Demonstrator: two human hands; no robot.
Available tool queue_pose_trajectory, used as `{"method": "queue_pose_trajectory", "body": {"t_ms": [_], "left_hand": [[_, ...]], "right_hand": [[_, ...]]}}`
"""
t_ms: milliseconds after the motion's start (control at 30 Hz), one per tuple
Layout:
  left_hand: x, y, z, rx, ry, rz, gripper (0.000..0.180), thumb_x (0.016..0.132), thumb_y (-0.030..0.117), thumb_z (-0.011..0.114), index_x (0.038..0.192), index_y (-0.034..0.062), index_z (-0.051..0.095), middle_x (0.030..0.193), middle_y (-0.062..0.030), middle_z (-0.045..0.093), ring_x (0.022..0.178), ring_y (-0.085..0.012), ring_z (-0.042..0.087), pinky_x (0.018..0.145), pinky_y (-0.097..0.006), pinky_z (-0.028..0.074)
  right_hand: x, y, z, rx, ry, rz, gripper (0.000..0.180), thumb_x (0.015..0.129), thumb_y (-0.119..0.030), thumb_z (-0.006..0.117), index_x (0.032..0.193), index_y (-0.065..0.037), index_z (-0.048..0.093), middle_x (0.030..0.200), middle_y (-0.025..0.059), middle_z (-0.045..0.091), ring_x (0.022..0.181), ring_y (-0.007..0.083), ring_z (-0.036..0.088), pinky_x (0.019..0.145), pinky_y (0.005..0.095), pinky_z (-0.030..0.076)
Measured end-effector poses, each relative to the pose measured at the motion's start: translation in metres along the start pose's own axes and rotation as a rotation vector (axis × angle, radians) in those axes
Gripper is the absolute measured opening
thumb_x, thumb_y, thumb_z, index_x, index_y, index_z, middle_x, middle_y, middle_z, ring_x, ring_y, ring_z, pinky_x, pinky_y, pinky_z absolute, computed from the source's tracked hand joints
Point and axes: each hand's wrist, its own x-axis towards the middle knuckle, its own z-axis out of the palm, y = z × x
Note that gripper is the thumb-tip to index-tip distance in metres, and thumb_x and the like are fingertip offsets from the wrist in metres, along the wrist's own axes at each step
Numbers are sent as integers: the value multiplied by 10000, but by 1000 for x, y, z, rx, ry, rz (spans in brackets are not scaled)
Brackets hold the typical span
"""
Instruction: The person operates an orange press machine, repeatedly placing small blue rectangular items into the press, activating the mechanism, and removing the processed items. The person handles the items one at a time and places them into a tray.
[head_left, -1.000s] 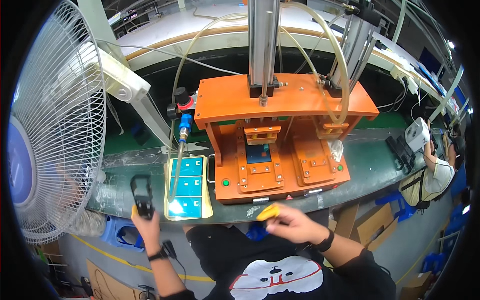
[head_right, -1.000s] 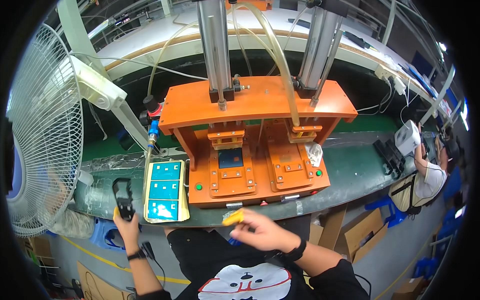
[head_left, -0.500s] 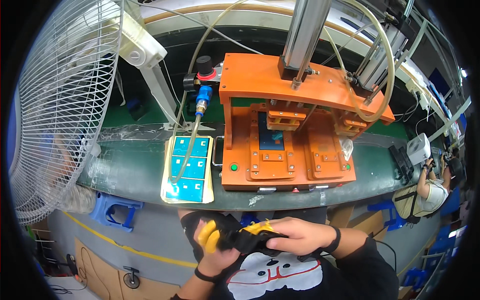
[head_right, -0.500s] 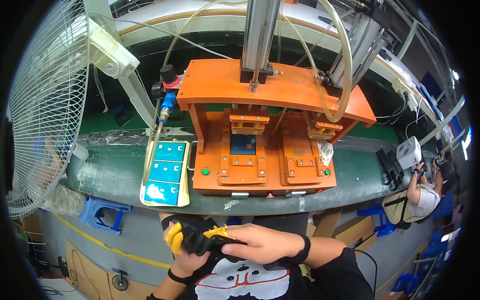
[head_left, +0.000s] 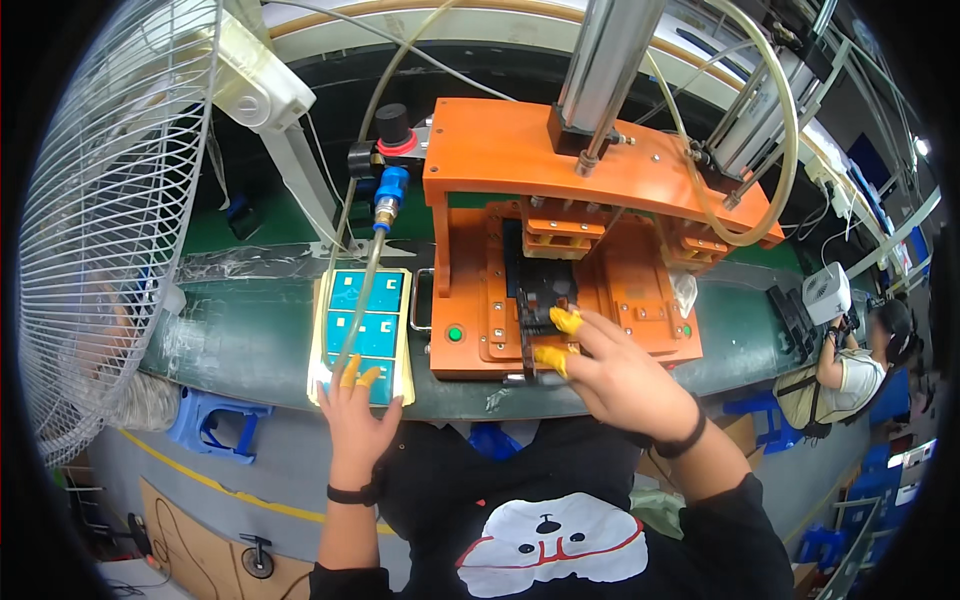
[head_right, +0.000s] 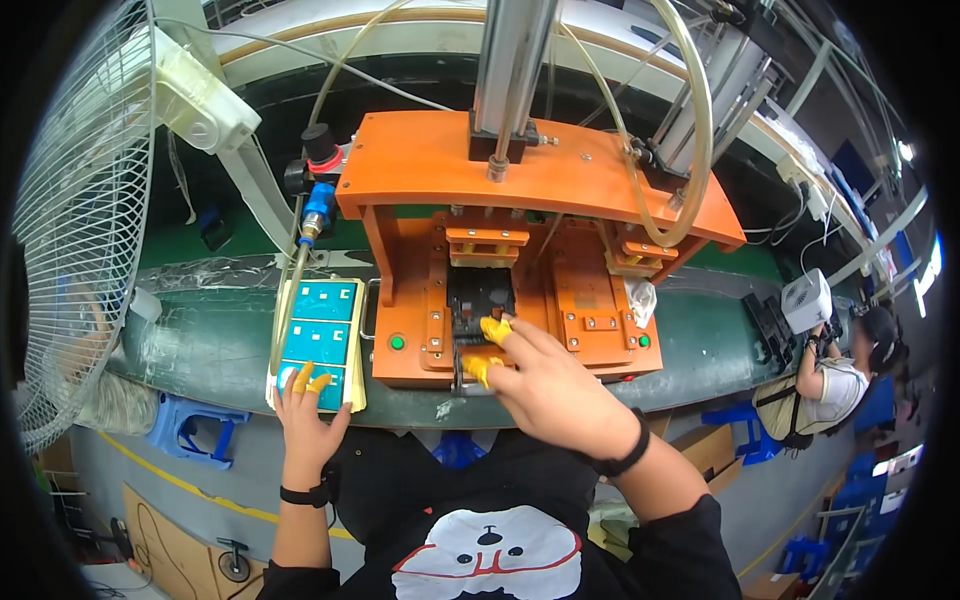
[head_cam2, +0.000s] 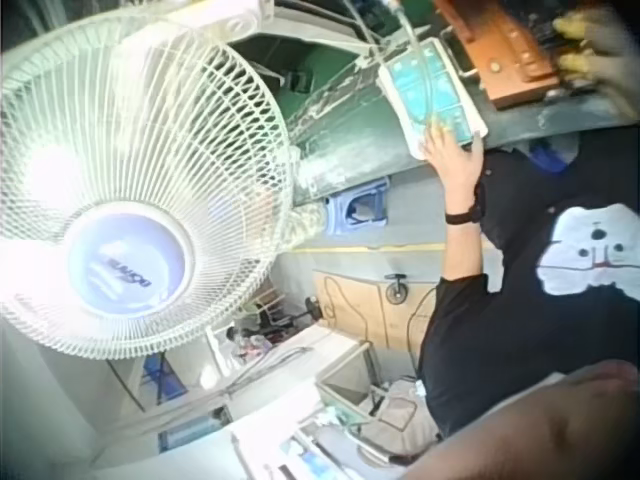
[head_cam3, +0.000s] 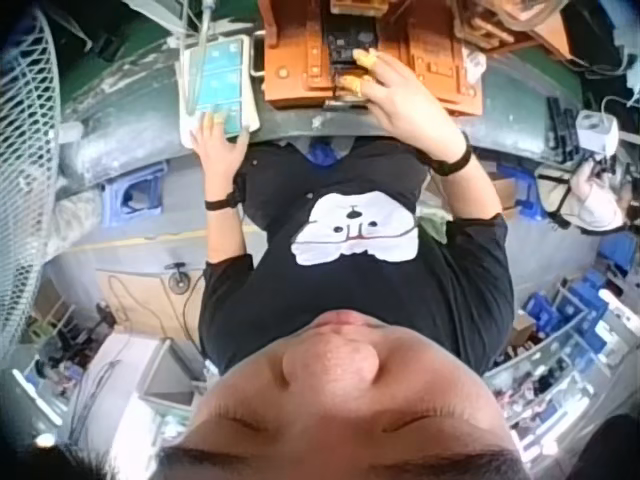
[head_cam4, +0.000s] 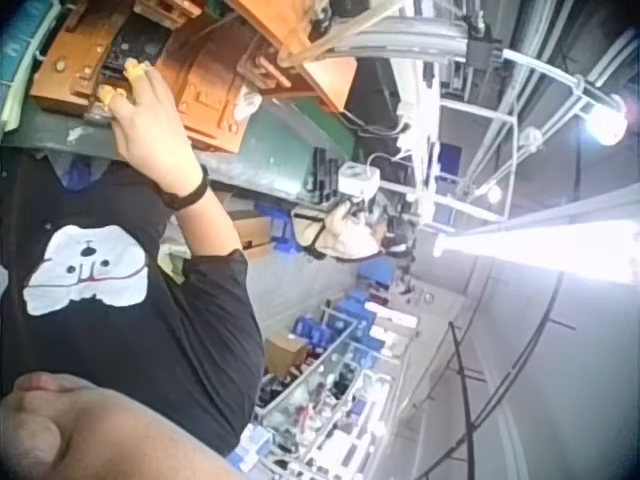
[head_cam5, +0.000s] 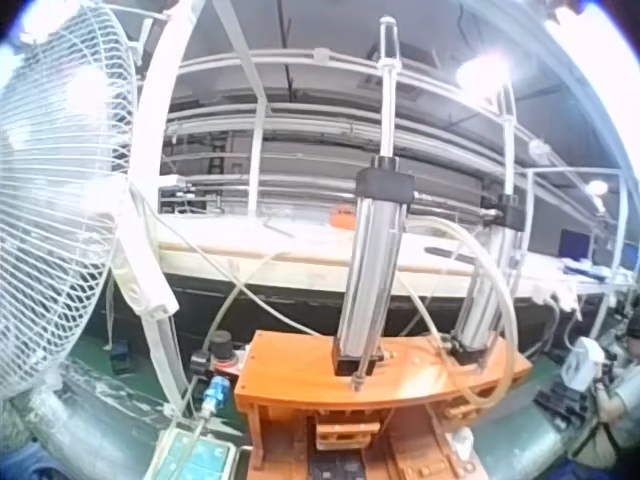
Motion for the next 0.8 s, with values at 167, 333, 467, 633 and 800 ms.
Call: {"method": "queue_pose_trajectory", "body": {"t_ms": [167,333,467,633,800], "left_hand": [[-2,-1,1,-7,-99,-41,601,799,330,862,1339,124,697,1511,-172,577,1501,-438,393,1238,-681,171],[-9,-4,5,-27,-80,-79,546,828,303,837,1327,122,708,1497,-171,589,1508,-433,390,1245,-674,160],[-6,0,9,-73,-30,-78,463,824,284,840,1228,87,731,1438,-181,615,1448,-432,439,1213,-675,230],[0,-1,-2,-104,39,-76,374,832,241,838,1151,73,742,1335,-168,669,1320,-426,536,1114,-589,382],[19,-6,-7,-177,-27,-103,321,849,199,830,1117,35,762,1209,-181,738,1225,-407,612,1068,-490,461]], "right_hand": [[27,33,28,-54,56,-4,296,788,1,708,1083,-27,708,1098,192,605,1092,431,600,939,493,530],[32,44,23,-17,-84,47,543,778,-53,742,1307,-14,626,1209,219,627,1156,454,593,1018,518,493],[36,45,10,-16,-236,130,632,798,-126,786,1382,6,585,1262,239,629,1232,463,580,1075,521,473],[41,11,13,-186,56,-60,553,800,-236,841,1268,-10,651,1260,243,652,1177,431,626,1072,523,471],[24,-66,72,292,182,-196,522,855,-280,847,1285,-38,678,1311,254,603,914,361,709,774,407,603]]}}
